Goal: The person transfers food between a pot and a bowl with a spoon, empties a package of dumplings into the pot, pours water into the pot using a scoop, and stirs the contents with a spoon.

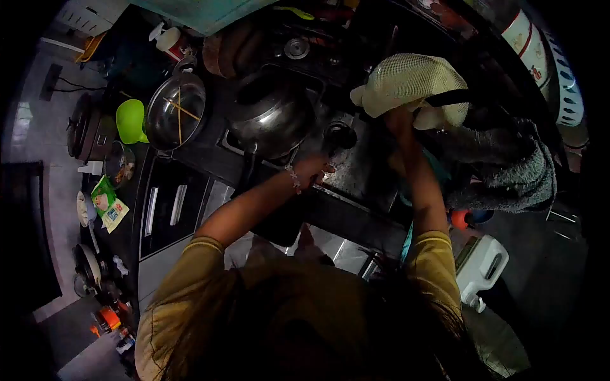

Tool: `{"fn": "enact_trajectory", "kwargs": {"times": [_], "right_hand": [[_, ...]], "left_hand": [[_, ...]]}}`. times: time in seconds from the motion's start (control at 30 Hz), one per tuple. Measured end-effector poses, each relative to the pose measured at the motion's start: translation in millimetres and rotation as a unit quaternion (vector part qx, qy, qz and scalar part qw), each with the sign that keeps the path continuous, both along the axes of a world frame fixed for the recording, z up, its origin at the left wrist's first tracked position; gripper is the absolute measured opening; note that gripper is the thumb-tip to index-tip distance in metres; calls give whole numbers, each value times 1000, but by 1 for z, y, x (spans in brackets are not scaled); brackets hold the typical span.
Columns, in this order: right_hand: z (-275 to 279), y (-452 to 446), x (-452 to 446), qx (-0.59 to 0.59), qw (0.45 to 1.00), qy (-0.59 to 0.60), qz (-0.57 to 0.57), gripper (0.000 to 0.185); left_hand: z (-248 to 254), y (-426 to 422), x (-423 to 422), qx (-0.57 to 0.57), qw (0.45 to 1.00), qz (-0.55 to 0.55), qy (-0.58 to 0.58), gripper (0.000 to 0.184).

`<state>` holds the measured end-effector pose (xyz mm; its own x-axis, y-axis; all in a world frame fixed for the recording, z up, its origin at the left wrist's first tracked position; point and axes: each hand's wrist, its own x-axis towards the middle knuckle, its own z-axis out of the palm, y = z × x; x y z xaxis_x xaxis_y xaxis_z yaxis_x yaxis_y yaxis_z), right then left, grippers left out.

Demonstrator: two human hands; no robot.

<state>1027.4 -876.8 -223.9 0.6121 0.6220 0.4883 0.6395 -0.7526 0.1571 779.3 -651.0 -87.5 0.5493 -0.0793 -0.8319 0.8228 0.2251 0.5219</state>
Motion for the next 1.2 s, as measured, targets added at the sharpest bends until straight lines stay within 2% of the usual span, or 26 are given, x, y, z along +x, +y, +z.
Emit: {"fn": "enact_trajectory", "kwargs": {"times": [0.1, 0.13, 0.17, 0.2, 0.23, 0.3, 0.33, 0.4, 0.43, 0.5, 0.53, 0.6, 0.83, 0.9, 1.03, 1.1, 1.13, 1.17, 1.2], "right_hand": [[6, 9, 2, -10, 999, 43, -8, 44], [7, 10, 2, -12, 999, 45, -9, 44], [7, 11, 1, -10, 999, 47, -10, 44], [8, 11, 2, -10, 999, 48, -10, 43], [7, 11, 1, -7, 999, 48, -9, 43], [8, 11, 3, -7, 999, 49, -9, 43], [8, 11, 3, -4, 999, 50, -9, 42], [9, 11, 3, -2, 999, 50, -7, 42], [10, 10, 2, -1, 999, 51, -8, 42], [12, 9, 2, 2, 999, 52, -8, 41], [12, 8, 1, 2, 998, 54, -7, 41], [15, 8, 2, 5, 998, 57, -7, 40], [18, 4, 2, 15, 998, 61, -7, 39], [19, 3, 3, 18, 998, 63, -5, 39], [20, 5, 4, 24, 997, 69, -4, 38], [20, 7, 4, 32, 997, 73, -2, 37], [20, 7, 3, 35, 996, 79, -4, 37], [24, 10, -1, 39, 996, 83, -2, 37], [29, 16, -4, 47, 995, 87, -1, 37]], "left_hand": [[-18, 2, 0, 50, 998, -26, -34, 22], [-33, 2, 0, 186, 968, -89, -143, 26], [-49, 3, -2, 315, 904, -150, -246, 30], [-55, 4, -5, 365, 865, -160, -306, 33], [-42, 4, -8, 364, 866, -160, -304, 33], [-17, 4, -11, 442, 817, -192, -317, 31], [-14, 5, -12, 442, 818, -192, -316, 31], [-12, 8, -13, 489, 750, -159, -417, 29], [-14, 10, -13, 489, 750, -158, -417, 29], [-15, 13, -12, 493, 692, -128, -512, 29], [-13, 13, -12, 492, 692, -128, -512, 29], [-6, 13, -12, 486, 737, -173, -437, 30], [1, 13, -19, 457, 716, -113, -516, 29], [6, 11, -24, 410, 766, -63, -492, 28], [-7, 23, -26, 421, 756, -45, -499, 30], [-4, 31, -21, 389, 836, -93, -376, 31], [1, 33, -18, 418, 812, -94, -397, 32], [7, 35, -17, 419, 813, -92, -393, 32], [13, 39, -15, 483, 750, -111, -439, 33]]}}
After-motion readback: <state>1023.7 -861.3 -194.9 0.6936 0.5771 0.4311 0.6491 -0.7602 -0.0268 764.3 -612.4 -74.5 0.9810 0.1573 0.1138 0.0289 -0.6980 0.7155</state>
